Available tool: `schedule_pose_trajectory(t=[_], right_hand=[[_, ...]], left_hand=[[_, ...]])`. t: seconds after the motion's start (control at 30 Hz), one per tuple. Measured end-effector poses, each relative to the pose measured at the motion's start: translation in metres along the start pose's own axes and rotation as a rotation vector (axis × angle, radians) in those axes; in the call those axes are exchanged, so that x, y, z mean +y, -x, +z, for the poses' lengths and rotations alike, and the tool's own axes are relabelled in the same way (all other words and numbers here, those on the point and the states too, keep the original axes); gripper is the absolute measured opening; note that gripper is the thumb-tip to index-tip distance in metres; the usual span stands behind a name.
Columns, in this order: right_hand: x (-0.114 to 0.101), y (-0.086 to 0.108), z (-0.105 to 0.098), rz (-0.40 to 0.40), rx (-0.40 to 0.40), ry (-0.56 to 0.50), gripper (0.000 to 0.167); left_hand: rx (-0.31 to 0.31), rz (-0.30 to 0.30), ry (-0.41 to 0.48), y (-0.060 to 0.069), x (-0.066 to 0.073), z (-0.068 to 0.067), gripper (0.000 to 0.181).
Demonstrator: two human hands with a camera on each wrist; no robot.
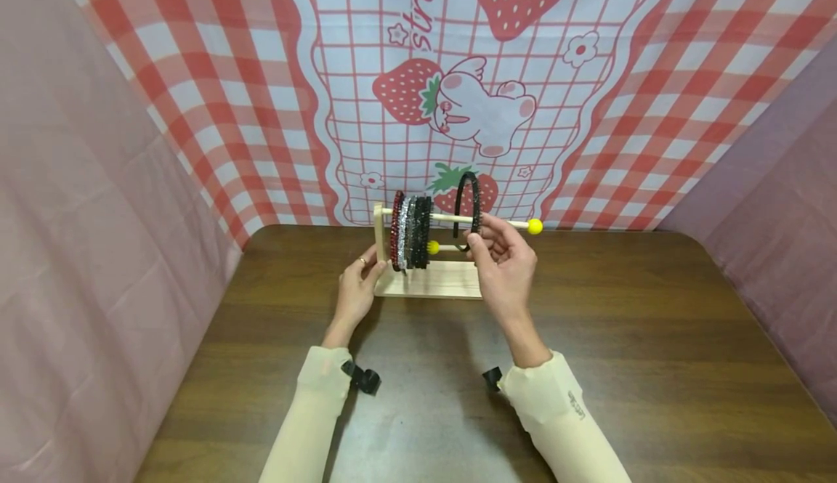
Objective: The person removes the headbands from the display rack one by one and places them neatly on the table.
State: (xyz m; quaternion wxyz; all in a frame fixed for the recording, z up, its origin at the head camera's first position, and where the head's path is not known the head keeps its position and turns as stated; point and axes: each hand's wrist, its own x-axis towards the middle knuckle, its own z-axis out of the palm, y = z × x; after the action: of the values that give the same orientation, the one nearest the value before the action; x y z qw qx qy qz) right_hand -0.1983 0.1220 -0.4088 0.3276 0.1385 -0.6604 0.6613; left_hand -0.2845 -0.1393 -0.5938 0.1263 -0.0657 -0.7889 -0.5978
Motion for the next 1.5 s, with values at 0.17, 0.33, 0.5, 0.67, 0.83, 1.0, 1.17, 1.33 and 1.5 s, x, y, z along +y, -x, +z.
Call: schedule_pose_trajectory(t=[0.17, 0.33, 0.5, 0.67, 0.83, 1.0, 1.17, 1.33, 1.5], right_hand=[[-0.001, -0.003, -0.004, 0.001, 0.026, -0.009, 0.029], [-0.002, -0.006, -0.01, -0.019, 0.049, -0.009, 0.028], [0.0, -0.009, -0.017, -0.026, 0.079, -0.013, 0.027], [0.003, -0.01, -0.025, -0.02, 0.111, -0.025, 0.027], [0.003, -0.012, -0.032, -0.033, 0.12, -0.012, 0.027], [0.004, -0.014, -0.037, -0.037, 0.137, -0.007, 0.027], [0.002, -0.016, -0.041, -0.035, 0.157, -0.012, 0.027], [0.0, -0.017, -0.045, -0.038, 0.173, -0.014, 0.027], [-0.001, -0.019, -0.051, -0.042, 0.191, -0.041, 0.027]], left_hand=[[-0.003, 0.004, 0.01, -0.001, -0.003, 0.0, 0.055], [0.013, 0.016, -0.034, 0.007, 0.02, -0.002, 0.052], [0.023, 0.03, -0.055, 0.014, 0.048, -0.003, 0.05], [0.006, -0.034, -0.04, 0.021, 0.076, -0.003, 0.047], [0.007, -0.062, -0.041, 0.02, 0.077, -0.004, 0.047], [0.007, -0.07, -0.039, 0.02, 0.077, -0.004, 0.047], [0.007, -0.081, -0.031, 0.019, 0.079, -0.004, 0.047], [0.006, -0.079, -0.032, 0.02, 0.081, -0.004, 0.048], [0.005, -0.082, -0.031, 0.021, 0.082, -0.004, 0.047]])
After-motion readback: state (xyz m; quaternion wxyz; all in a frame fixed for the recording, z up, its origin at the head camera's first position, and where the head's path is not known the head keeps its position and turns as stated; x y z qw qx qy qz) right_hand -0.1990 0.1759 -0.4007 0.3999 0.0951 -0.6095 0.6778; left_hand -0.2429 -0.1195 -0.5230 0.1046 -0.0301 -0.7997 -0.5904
